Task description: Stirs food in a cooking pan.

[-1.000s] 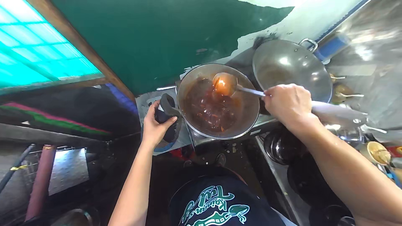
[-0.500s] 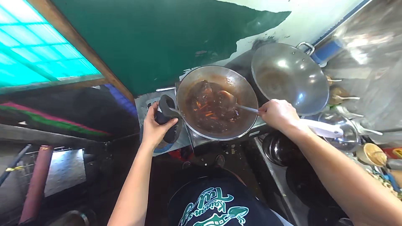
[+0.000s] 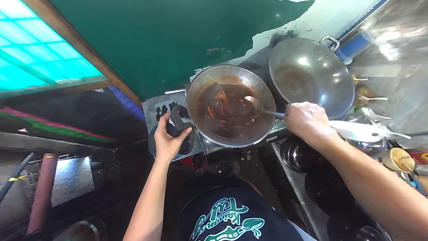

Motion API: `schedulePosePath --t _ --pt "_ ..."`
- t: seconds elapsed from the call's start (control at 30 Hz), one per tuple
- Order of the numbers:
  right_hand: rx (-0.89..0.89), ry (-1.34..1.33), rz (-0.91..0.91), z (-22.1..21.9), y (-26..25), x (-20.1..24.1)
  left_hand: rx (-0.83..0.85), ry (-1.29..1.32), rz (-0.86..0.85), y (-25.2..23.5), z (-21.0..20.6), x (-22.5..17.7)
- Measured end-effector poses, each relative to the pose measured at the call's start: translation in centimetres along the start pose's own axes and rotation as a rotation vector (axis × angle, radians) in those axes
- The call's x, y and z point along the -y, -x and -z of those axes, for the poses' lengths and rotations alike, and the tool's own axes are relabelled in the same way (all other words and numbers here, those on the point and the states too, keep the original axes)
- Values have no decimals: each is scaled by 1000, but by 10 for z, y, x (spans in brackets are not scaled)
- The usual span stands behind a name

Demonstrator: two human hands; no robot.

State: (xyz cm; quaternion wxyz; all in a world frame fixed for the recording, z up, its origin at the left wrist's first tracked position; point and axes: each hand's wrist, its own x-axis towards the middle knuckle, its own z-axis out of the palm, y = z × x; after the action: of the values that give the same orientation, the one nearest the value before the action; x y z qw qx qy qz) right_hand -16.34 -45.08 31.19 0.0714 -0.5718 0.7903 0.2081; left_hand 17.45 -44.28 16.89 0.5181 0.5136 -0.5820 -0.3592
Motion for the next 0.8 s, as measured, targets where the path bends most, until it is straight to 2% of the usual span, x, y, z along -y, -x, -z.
schedulePosePath --t 0.1,0.2,0.4,0.5,0.57,0.67,0.8 --pt "42 -150 129 -14 -11 -3 -3 17 9 1 -1 0" --pt "31 -129 178 -1 -3 13 1 9 16 1 1 -1" --pt "-126 77 167 34 31 31 16 -11 11 2 2 -2" --pt "-270 22 203 28 21 15 27 -37 -7 1 4 -1" --pt "-315 1 151 19 7 6 34 -27 2 1 4 -1" --pt "-262 55 -10 3 -9 3 37 -19 15 0 4 -3" --pt "-97 -73 18 -26 -14 -6 34 -1 17 0 3 -1"
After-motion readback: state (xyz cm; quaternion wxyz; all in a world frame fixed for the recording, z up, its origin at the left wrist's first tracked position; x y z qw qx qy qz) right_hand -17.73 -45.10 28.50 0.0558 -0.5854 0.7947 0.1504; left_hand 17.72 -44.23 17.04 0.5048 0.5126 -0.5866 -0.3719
